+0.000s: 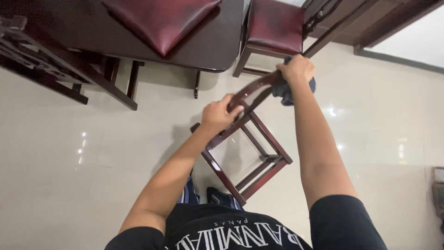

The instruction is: The person wipes a dark wooden dining chair with a gray cloth, cleaning the seat, backrest, and legs. They rotate the chair to reach all sides and then return it to its position under the table.

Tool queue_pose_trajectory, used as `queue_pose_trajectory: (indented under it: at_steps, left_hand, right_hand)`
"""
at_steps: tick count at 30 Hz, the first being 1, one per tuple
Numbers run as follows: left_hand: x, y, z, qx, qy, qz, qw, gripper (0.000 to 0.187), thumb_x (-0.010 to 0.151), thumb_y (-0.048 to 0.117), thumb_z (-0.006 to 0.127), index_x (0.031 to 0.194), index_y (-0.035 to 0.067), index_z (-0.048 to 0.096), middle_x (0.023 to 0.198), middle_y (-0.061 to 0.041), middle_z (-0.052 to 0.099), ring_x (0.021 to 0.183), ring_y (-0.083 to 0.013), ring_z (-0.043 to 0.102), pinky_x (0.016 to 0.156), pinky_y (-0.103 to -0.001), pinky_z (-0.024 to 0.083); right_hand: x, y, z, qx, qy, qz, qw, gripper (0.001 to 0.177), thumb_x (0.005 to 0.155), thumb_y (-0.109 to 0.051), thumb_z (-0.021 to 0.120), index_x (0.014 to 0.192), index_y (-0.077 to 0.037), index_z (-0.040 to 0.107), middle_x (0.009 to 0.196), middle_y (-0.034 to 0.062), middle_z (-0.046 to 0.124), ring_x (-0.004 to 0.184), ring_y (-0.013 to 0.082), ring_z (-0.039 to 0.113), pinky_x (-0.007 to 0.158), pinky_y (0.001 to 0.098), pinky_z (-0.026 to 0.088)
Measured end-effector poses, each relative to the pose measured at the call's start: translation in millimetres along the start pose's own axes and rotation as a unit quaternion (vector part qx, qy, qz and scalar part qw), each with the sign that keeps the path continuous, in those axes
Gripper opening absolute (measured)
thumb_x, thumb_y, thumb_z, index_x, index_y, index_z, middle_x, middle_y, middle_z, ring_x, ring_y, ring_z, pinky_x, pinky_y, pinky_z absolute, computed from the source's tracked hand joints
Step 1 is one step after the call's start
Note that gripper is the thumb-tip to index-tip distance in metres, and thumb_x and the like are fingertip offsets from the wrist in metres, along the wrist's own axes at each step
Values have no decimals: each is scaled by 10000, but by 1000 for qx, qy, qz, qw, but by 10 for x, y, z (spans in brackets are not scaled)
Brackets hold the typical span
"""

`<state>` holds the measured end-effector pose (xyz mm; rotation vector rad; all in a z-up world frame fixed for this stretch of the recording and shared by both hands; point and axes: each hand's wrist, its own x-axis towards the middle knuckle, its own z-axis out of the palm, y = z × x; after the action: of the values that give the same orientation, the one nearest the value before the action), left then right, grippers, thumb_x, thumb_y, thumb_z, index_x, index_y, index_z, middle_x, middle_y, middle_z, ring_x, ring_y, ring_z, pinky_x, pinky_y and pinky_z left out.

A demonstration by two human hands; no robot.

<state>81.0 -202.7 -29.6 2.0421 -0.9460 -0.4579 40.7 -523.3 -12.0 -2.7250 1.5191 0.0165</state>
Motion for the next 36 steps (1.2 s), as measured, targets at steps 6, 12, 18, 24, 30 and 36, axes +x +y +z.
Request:
queue_pose_trajectory:
  at_steps: [6,12,18,24,30,36]
  left_hand:
    - [441,-462,-435,23,-12,-49,998,487,889,612,673,1169,213,652,710,-102,716,711,-340,719,666,-465,548]
    - [830,-683,-900,9,9,-28,1000,496,894,586,636,1215,209,666,769,-96,732,796,-339,718,737,-466,533]
    - [1055,-853,-1151,-17,-24,-74,997,484,961,578,540,1247,208,663,765,-144,713,808,-355,711,782,-454,517]
    - [1429,-1882,-775,-36,15,76,996,554,1082,542,356,1320,116,619,1072,-187,708,994,-401,665,868,-439,503]
    - [1445,-2023,-776,-440,-102,10,892,974,1019,716,129,1499,-53,487,1498,-145,551,1380,-228,495,1190,-345,347]
    - [1370,-1524,-1088,-405,-113,48,906,1095,931,817,107,1539,-39,416,1546,-157,501,1440,-252,448,1225,-378,300]
  right_hand:
    - [179,-705,-27,21,0,0,1000,643,739,-634,838,1055,-79,767,1056,182,742,1008,337,709,848,440,552]
    - [447,-1107,283,40,66,-14,997,567,775,-606,801,1032,-102,770,1090,128,732,1030,353,697,807,465,554]
    - [496,-1021,816,254,206,-23,945,404,800,-457,807,1040,-133,779,1092,122,747,953,356,705,808,474,552]
    - [-801,-1914,707,919,152,121,343,477,957,-323,701,1270,6,556,1115,163,686,965,286,708,915,452,586]
    - [-1178,-2864,776,525,357,-146,758,647,1053,-420,647,1552,-88,405,1670,222,275,1592,375,233,1311,486,190]
    - [-372,-2615,812,592,349,49,725,497,1029,-356,641,1452,-101,589,1556,231,463,1469,376,441,1235,466,349]
